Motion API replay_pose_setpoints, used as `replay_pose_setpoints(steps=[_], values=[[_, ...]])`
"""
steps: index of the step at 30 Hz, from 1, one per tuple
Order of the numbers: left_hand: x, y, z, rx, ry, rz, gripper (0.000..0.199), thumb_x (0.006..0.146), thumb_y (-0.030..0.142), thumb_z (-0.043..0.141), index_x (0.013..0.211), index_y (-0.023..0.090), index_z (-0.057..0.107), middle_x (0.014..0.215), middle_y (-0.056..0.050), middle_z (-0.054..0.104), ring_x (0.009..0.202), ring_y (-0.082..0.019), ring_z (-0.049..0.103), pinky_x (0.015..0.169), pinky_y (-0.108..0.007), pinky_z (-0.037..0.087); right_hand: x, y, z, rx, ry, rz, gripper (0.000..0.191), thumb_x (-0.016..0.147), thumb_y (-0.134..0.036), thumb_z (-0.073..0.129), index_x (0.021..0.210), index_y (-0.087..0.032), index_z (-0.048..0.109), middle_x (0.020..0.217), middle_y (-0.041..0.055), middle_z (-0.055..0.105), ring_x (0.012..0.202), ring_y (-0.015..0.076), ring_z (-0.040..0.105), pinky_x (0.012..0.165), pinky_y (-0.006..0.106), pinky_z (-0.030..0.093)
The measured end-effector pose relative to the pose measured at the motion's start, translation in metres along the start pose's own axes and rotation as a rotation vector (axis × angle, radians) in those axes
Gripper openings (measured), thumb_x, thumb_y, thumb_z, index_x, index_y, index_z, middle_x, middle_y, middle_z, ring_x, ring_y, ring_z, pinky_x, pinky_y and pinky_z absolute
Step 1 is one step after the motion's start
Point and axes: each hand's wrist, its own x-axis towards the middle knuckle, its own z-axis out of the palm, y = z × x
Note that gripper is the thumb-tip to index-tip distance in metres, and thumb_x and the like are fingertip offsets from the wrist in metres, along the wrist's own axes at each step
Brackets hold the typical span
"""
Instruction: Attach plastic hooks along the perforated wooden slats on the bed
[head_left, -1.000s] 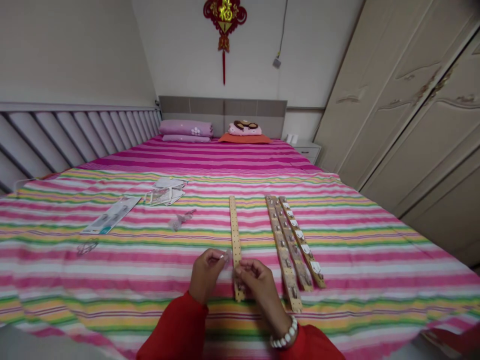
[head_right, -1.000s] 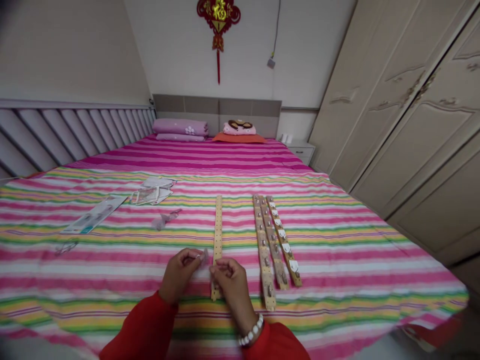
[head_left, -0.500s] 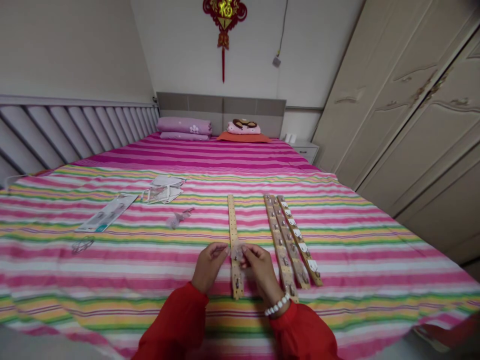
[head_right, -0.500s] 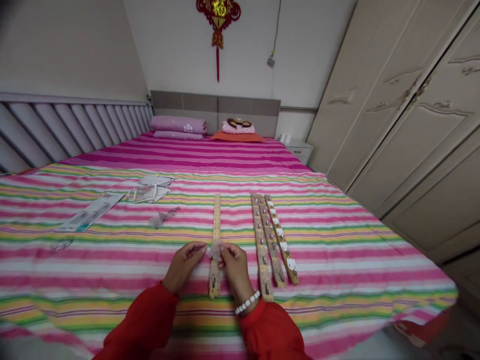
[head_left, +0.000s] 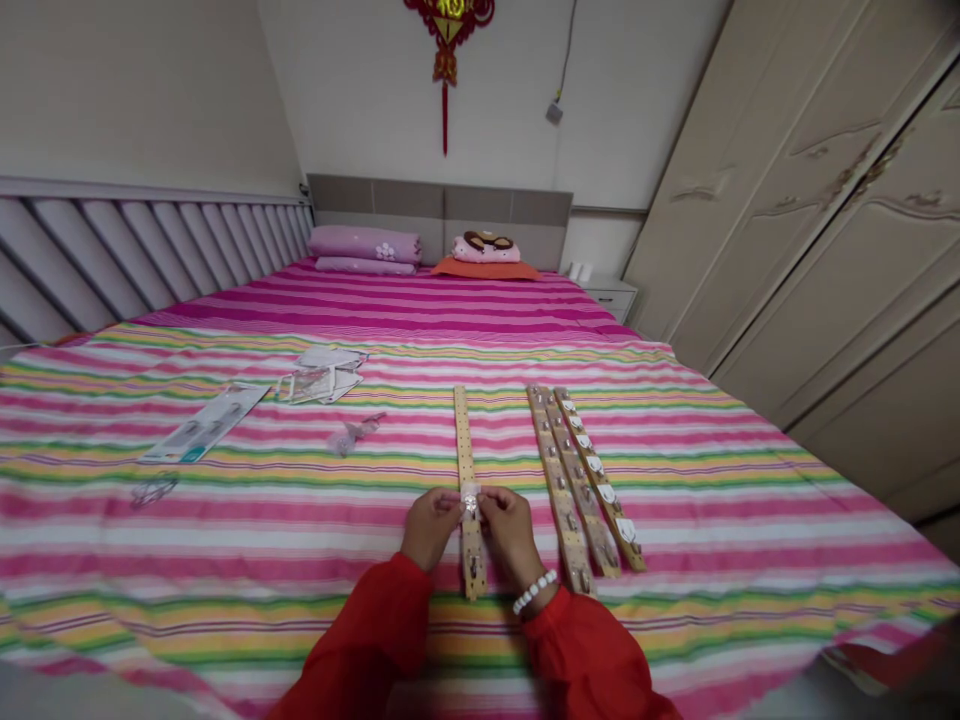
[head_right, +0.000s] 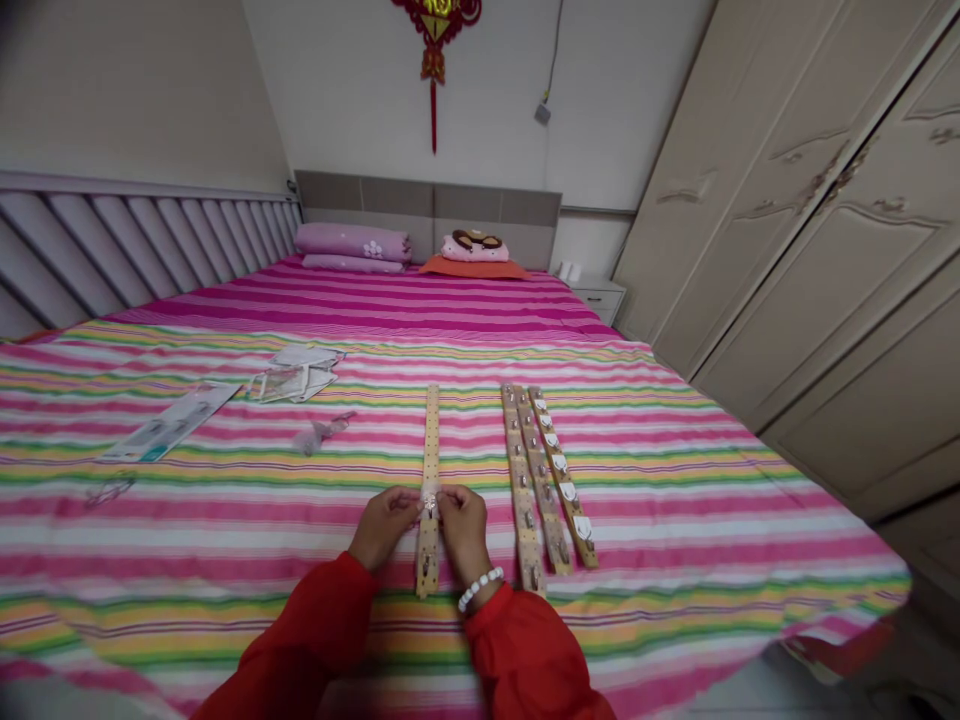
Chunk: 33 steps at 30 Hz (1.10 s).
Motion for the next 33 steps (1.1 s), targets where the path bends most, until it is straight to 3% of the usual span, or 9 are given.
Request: replay_pose_setpoints(steps=[6, 17, 28, 33], values=[[-0.002, 0.002, 0.000, 0.090, 0.020, 0.002, 0.017, 0.053, 0.028, 0.067, 0.065, 0.017, 0.062, 0.058, 0.001, 0.061, 0.057, -0.013, 0.057, 0.057, -0.025, 0.046, 0.006, 0.011, -0.002, -0.123, 0.042, -0.088, 0.017, 0.059, -0.034, 0.067, 0.062, -0.017, 0.068, 0.054, 0.0015, 0.066, 0.057, 0.0178, 0.059, 0.050, 0.025, 0.042], [-0.006, 0.006, 0.005, 0.118, 0.057, 0.006, 0.012, 0.054, 0.019, 0.068, 0.063, 0.017, 0.060, 0.055, 0.004, 0.057, 0.053, -0.012, 0.056, 0.053, -0.024, 0.045, 0.009, 0.021, -0.005, -0.225, 0.108, -0.156, 0.012, 0.061, -0.029, 0.063, 0.061, -0.018, 0.067, 0.056, 0.0004, 0.065, 0.056, 0.0162, 0.055, 0.055, 0.026, 0.043], [-0.006, -0.007, 0.006, 0.061, 0.119, 0.019, 0.027, 0.050, 0.026, 0.074, 0.071, 0.016, 0.060, 0.059, 0.006, 0.053, 0.050, -0.010, 0.052, 0.050, -0.024, 0.045, 0.010, 0.020, -0.003, -0.271, 0.125, -0.139, 0.008, 0.059, -0.025, 0.060, 0.055, -0.019, 0.063, 0.053, -0.0001, 0.062, 0.054, 0.0162, 0.054, 0.054, 0.026, 0.043], [-0.005, -0.008, 0.004, 0.078, 0.058, 0.033, 0.028, 0.051, 0.029, 0.074, 0.073, 0.016, 0.066, 0.065, 0.003, 0.056, 0.054, -0.010, 0.052, 0.052, -0.024, 0.046, 0.019, 0.029, -0.005, -0.265, 0.143, -0.106, 0.007, 0.057, -0.026, 0.063, 0.057, -0.019, 0.061, 0.050, -0.0021, 0.060, 0.051, 0.0147, 0.053, 0.050, 0.024, 0.041]])
